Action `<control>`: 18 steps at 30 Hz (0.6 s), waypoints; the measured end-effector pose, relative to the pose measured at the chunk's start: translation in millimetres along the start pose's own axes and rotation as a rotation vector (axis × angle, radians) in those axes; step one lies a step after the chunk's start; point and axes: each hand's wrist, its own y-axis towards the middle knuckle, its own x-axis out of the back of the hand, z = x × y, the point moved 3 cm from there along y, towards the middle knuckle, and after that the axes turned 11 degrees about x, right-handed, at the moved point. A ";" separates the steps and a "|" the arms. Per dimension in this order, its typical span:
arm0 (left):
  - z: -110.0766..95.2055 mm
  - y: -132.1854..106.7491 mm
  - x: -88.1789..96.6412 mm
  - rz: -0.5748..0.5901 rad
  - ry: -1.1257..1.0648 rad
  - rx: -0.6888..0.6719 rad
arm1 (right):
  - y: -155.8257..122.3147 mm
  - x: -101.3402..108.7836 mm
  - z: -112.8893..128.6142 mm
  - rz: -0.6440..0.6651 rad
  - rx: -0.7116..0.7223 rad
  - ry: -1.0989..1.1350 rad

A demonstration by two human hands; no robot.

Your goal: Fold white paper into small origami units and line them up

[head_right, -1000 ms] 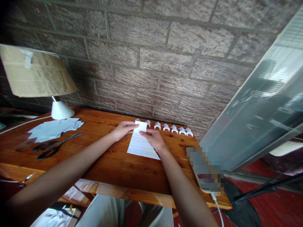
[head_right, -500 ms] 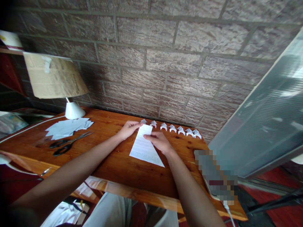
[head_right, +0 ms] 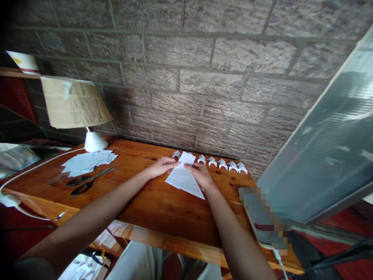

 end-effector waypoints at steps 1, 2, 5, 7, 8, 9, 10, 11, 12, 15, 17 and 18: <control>-0.8 -1.0 0.0 -0.002 0.026 -0.006 | 0.3 0.1 -0.2 -0.001 0.002 0.008; -2.1 -2.6 -0.5 0.014 0.054 -0.001 | 0.7 0.4 -0.2 -0.003 0.004 0.016; -9.8 -10.5 -6.3 0.198 0.122 0.040 | 1.9 3.0 0.3 -0.005 0.005 0.016; -17.8 -18.9 -10.7 0.359 0.114 0.086 | 2.4 6.7 1.6 0.006 0.035 -0.035; -22.0 -24.0 -11.5 0.419 0.107 0.116 | 2.3 8.3 2.8 0.029 0.067 -0.075; -25.8 -29.9 -10.3 0.455 0.114 0.148 | 1.9 9.7 4.3 0.059 0.096 -0.114; -28.8 -36.8 -6.8 0.478 0.138 0.178 | 1.1 10.7 5.6 0.093 0.100 -0.133; -31.4 -45.2 -1.0 0.502 0.156 0.194 | 0.1 12.3 8.1 0.091 0.109 -0.122; -32.9 -55.2 7.8 0.520 0.187 0.204 | -1.1 13.5 11.5 0.092 0.113 -0.105; -32.0 -92.0 56.1 0.383 0.357 0.196 | -5.9 15.2 29.8 0.050 0.177 -0.231; -28.4 -120.2 102.8 0.092 0.533 0.212 | -11.3 11.5 46.3 0.025 0.318 -0.467; -26.6 -134.8 126.8 -0.085 0.672 0.234 | -15.2 7.3 52.9 0.016 0.403 -0.611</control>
